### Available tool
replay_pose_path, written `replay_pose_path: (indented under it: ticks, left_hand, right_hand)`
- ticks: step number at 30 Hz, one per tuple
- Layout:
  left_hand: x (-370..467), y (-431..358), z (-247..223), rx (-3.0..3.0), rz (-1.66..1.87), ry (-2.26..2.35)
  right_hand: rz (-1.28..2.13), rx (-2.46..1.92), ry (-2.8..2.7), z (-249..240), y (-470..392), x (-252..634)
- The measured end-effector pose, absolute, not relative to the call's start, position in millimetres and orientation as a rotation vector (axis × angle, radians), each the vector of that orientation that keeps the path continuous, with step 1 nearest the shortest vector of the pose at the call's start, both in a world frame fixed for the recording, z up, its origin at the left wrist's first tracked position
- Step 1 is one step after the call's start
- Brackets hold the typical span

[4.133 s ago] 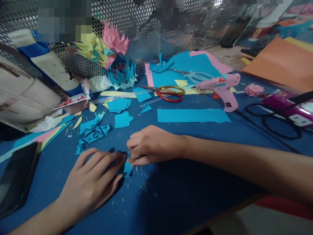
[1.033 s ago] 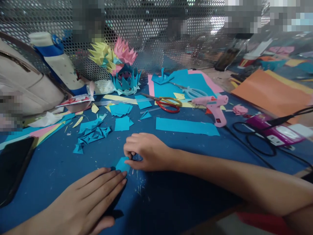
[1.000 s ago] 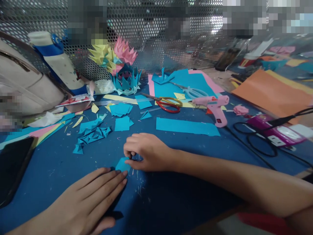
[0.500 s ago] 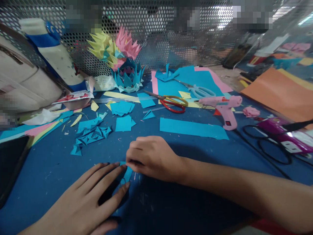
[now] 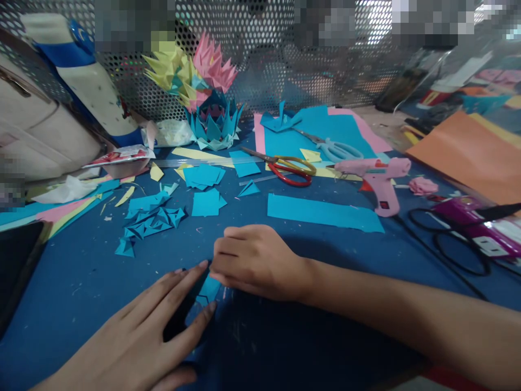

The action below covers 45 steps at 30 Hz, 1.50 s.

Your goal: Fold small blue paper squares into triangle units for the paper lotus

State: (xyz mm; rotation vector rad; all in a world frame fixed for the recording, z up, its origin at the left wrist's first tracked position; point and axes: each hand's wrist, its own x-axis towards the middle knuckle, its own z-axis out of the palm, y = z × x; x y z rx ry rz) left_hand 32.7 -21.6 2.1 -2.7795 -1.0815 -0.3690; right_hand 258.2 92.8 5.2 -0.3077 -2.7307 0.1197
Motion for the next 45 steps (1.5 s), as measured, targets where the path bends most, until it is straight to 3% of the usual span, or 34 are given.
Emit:
replay_pose_path:
  ticks: [22, 30, 36, 45]
  left_hand:
    - [33, -21, 5, -2.789, -0.308, -1.041]
    - [31, -19, 13, -2.803, -0.222, -0.948]
    - [27, -20, 9, -2.827, -0.302, -1.003]
    - [25, -20, 6, -2.897, -0.357, -1.105]
  right_hand:
    - [-0.132, -0.035, -2.819, 15, 101, 257]
    - [0.189, 0.046, -2.947, 32, 118, 263]
    - [0.627, -0.208, -2.753, 17, 113, 258]
    - [0.651, -0.581, -2.723, 10, 96, 249]
